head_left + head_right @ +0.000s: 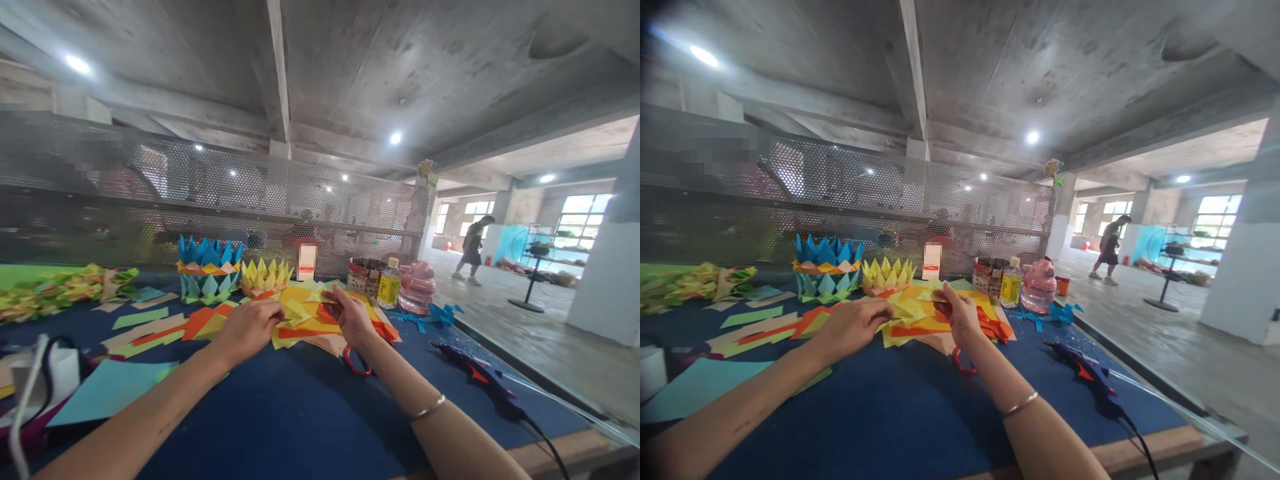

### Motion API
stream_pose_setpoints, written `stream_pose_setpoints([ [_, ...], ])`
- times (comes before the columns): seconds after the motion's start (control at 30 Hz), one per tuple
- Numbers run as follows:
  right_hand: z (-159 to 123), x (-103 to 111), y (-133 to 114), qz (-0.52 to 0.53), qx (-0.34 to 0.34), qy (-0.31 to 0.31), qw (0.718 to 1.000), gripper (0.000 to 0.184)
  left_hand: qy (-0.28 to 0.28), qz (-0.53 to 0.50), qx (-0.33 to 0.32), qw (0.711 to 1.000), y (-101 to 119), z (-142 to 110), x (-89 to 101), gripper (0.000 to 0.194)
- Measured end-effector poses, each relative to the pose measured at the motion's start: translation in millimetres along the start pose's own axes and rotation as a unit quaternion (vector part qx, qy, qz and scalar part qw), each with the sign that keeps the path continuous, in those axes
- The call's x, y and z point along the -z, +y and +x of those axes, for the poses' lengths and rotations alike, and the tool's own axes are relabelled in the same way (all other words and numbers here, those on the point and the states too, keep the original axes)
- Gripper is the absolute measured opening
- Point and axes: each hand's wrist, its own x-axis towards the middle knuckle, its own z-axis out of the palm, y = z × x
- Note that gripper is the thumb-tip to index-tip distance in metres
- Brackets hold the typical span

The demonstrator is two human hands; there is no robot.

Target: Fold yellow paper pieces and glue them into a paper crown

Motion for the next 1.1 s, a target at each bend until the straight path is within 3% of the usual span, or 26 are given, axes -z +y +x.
stream_pose_setpoints([
  [0.27, -4.9, 1.1, 8.2, -0.024, -0.009, -0.072, 0.997, 0.051, -0.006, 0.006, -0.002, 1.000, 1.2, -0.5, -0.8, 0.022],
  [0.5, -12.2, -6.0, 11.7, -0.098, -0.008, -0.098, 0.990, 0.028, -0.016, 0.008, -0.003, 1.000, 1.9, -1.8, -0.9, 0.023],
  [0.8, -27.3, -22.1, 13.7, -0.127, -0.005, -0.169, 0.977, 0.027, -0.054, 0.052, -0.011, 0.997, 2.3, -3.4, -6.5, 0.026],
  [1.0, -27.7, -21.6, 11.7, -0.095, 0.006, -0.119, 0.988, 0.022, -0.060, 0.051, 0.001, 0.997, -2.3, -2.4, -6.8, 0.025],
  [1.1, -25.7, -19.3, 11.9, -0.106, 0.009, -0.127, 0.986, 0.016, -0.071, 0.049, 0.008, 0.996, -1.3, -2.0, -4.2, 0.024],
])
